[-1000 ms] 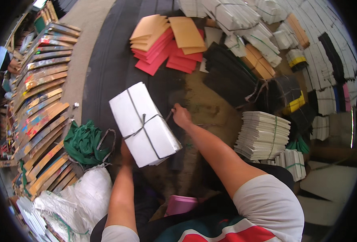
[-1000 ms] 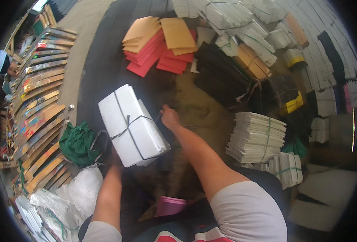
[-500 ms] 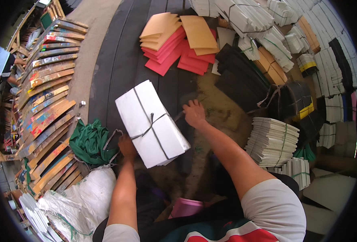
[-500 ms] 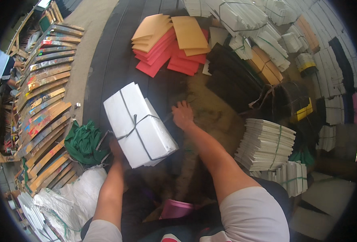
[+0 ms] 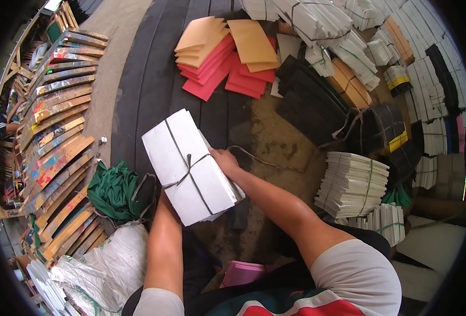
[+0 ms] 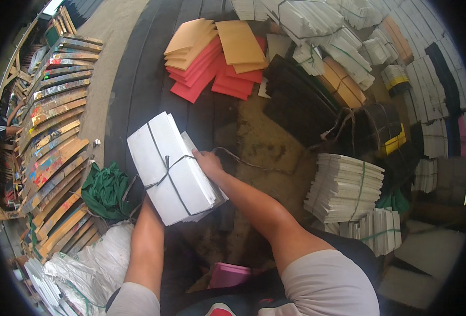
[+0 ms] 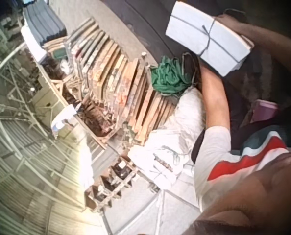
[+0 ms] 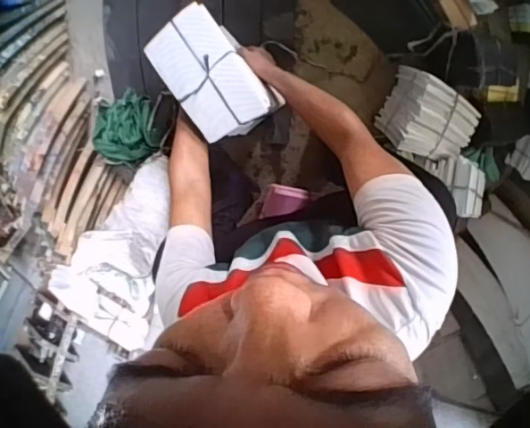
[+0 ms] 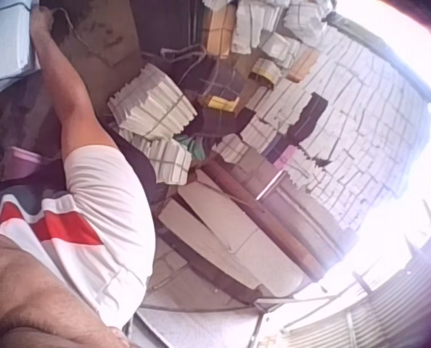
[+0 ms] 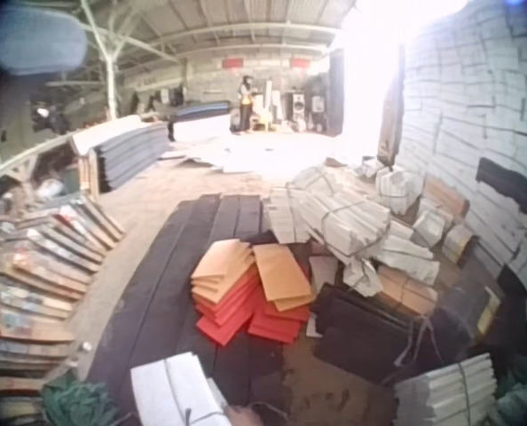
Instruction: The person ties bundles of white foam sheets with string, then uses a utility knife to cut the string. The person moves and stacks the tied bundles on the floor in a workshop area.
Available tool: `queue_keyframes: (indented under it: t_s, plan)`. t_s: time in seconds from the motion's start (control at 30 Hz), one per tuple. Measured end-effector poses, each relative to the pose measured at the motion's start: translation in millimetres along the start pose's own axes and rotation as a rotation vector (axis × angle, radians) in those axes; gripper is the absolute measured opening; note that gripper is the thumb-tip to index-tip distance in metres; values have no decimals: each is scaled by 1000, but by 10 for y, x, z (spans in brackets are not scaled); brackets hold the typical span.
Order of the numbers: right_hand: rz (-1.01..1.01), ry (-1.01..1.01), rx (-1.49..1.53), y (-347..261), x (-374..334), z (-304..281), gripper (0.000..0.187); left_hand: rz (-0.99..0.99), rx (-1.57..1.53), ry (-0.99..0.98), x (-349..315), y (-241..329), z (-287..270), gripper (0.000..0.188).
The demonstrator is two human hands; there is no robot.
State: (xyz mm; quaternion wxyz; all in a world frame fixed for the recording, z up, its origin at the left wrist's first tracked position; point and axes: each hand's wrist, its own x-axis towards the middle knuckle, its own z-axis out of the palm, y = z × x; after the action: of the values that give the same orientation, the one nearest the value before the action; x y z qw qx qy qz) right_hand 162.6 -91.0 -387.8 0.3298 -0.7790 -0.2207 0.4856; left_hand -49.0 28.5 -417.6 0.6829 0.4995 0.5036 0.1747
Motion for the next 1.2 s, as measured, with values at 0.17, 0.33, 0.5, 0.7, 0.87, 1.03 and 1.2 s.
queue_keyframes:
  t_s: [0.17, 0.33, 0.5, 0.7, 0.87, 1.03, 1.2]
  plan:
    - [-16, -100, -37, -33, -291, -47, 66, -33, -315, 1, -161, 33, -11, 65]
    - [-269, -199, -382, -231, -356, -757, 59, -16, -334, 183, 48, 978, -773, 91]
    - [-348, -171, -804, -571, -883, -2265, 63, 594, 108, 436, -446, 2617, 179, 63]
    - [-104, 159, -961, 410, -2069, -4248, 44, 584, 287, -351, -1638, 2225, 2936, 30]
    - [406, 352, -722, 1445, -2722, -4721, 44, 55, 433, -765, -1951, 647, 4208, 76]
    - [392, 545, -438, 1998, -2826, -4474, 51, -420, 264, -776, -2301, -138, 4714, 83]
    - [344, 787, -153, 1990, -2601, -4234, 44, -289, 230, -875, -2294, -359, 4599, 83]
